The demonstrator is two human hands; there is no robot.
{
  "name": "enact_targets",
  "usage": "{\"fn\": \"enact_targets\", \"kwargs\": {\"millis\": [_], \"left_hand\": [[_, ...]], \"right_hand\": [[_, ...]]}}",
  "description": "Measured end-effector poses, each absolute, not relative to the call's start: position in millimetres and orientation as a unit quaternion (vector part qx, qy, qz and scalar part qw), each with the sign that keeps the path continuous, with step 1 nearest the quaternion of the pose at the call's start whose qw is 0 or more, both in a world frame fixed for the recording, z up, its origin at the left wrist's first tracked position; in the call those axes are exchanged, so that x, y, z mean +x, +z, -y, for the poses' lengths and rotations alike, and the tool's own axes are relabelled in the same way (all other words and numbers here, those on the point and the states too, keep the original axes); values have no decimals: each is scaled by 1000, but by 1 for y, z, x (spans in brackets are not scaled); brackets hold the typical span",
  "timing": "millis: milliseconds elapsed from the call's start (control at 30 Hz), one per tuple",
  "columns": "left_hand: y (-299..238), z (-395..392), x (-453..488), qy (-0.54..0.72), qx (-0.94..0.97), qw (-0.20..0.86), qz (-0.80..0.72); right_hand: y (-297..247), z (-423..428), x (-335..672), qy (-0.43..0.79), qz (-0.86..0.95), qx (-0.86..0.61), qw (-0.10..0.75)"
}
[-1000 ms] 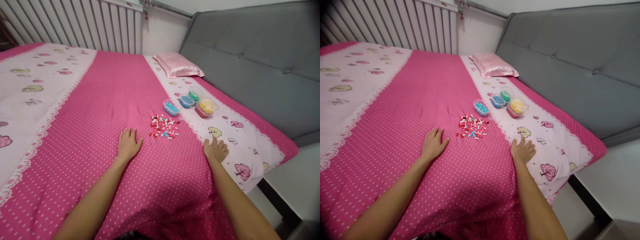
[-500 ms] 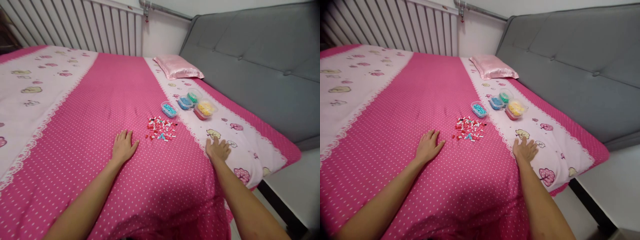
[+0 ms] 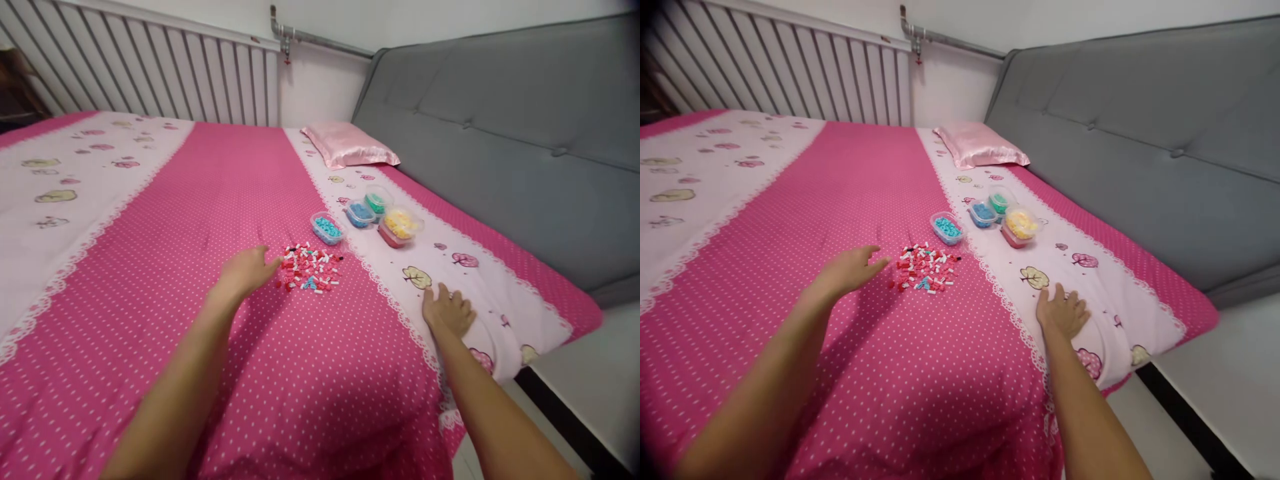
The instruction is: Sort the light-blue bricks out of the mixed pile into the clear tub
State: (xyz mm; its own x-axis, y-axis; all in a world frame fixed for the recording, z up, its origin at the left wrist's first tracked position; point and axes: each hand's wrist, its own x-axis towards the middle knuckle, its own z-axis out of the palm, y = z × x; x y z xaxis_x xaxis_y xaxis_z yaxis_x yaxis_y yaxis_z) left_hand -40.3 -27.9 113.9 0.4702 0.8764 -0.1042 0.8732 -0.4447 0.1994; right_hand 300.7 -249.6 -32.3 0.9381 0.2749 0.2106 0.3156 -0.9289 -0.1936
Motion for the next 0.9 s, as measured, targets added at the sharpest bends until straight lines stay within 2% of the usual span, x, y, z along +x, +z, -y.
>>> {"fn": "enact_targets", "kwargs": {"millis": [133,200,700,900], "left_hand": [[88,53,-9,187,834,155,-495],[70,59,-2,219,824,166,-495],[26,60,9,138,891,208,-380],[25,61,8,114,894,196,-388]], "right_hand": [[-34,250,301,-110,151,-975,116],[-34,251,300,-119,156,-974,117],[-33,253,300,-116,161,-973,119],[-34,254,300,-116,157,-974,118]]}}
